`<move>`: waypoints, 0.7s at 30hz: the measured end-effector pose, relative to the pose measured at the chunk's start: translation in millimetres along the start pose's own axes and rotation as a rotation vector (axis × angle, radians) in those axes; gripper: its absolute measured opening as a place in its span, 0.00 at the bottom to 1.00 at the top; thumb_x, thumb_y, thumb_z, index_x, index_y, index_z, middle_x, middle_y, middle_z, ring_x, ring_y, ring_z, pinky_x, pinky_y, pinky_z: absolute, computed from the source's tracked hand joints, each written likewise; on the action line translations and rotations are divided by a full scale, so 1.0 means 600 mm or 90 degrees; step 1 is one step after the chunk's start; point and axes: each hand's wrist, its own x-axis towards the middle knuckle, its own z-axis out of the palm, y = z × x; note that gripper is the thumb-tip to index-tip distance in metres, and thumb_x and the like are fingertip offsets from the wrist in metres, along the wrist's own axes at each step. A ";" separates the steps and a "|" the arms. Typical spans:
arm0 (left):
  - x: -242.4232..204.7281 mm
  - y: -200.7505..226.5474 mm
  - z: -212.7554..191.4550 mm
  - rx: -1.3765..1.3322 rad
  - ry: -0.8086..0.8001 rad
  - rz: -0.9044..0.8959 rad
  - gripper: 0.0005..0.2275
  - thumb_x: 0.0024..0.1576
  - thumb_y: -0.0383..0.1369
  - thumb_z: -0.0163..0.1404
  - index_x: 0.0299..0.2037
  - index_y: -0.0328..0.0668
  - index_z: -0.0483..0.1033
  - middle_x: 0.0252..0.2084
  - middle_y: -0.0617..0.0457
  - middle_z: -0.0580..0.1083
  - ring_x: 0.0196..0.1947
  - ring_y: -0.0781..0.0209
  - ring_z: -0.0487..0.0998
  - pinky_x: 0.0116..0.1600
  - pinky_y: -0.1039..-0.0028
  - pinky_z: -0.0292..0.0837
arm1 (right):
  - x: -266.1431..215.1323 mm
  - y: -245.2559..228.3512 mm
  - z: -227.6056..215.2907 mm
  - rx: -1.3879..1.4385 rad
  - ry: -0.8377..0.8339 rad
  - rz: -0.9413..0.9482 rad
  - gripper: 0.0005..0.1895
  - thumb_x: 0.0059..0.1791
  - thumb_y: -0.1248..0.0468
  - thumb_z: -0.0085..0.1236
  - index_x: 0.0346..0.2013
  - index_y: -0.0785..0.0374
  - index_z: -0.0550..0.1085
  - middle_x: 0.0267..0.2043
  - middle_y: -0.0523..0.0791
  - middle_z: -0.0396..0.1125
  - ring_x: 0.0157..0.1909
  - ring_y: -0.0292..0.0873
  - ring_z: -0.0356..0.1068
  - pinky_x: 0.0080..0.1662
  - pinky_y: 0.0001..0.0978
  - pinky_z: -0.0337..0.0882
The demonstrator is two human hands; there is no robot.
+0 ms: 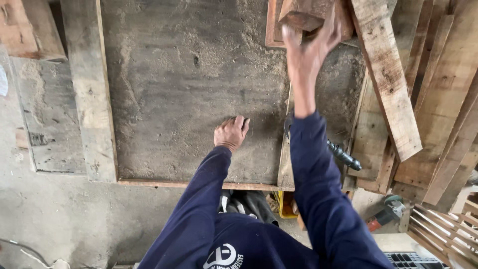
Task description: The person assembles wooden pallets by positioning planks and using a hammer to drive nails into the wood. The person also moves and stacks various pieces of lumber and scrap wood within the workshop area.
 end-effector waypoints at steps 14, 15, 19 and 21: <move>-0.003 -0.060 0.001 -0.219 -0.151 0.040 0.12 0.67 0.43 0.46 0.39 0.46 0.75 0.29 0.51 0.77 0.24 0.61 0.80 0.24 0.67 0.77 | -0.270 0.003 -0.004 -0.070 -0.163 -0.208 0.46 0.46 0.37 0.67 0.73 0.34 0.56 0.77 0.48 0.41 0.79 0.55 0.48 0.74 0.64 0.61; -0.020 -0.077 -0.017 -0.252 -0.213 -0.051 0.11 0.67 0.43 0.46 0.43 0.46 0.76 0.29 0.51 0.78 0.23 0.58 0.79 0.25 0.66 0.76 | -0.300 -0.002 0.005 -0.064 -0.243 -0.078 0.54 0.42 0.34 0.69 0.75 0.46 0.55 0.73 0.51 0.45 0.76 0.58 0.53 0.72 0.64 0.65; -0.050 -0.149 -0.149 -0.350 -0.055 -0.173 0.11 0.66 0.40 0.50 0.45 0.41 0.77 0.35 0.45 0.79 0.30 0.52 0.83 0.35 0.66 0.78 | -0.322 -0.022 0.029 -0.223 -0.433 -0.110 0.50 0.40 0.42 0.73 0.74 0.47 0.62 0.77 0.58 0.41 0.79 0.64 0.45 0.76 0.57 0.57; -0.015 -0.161 -0.211 -0.376 0.003 -0.133 0.08 0.67 0.36 0.50 0.46 0.39 0.76 0.38 0.42 0.79 0.36 0.47 0.83 0.40 0.65 0.77 | -0.288 -0.036 -0.015 -0.292 -0.539 -0.090 0.56 0.28 0.44 0.78 0.68 0.50 0.67 0.74 0.65 0.39 0.75 0.68 0.40 0.69 0.60 0.50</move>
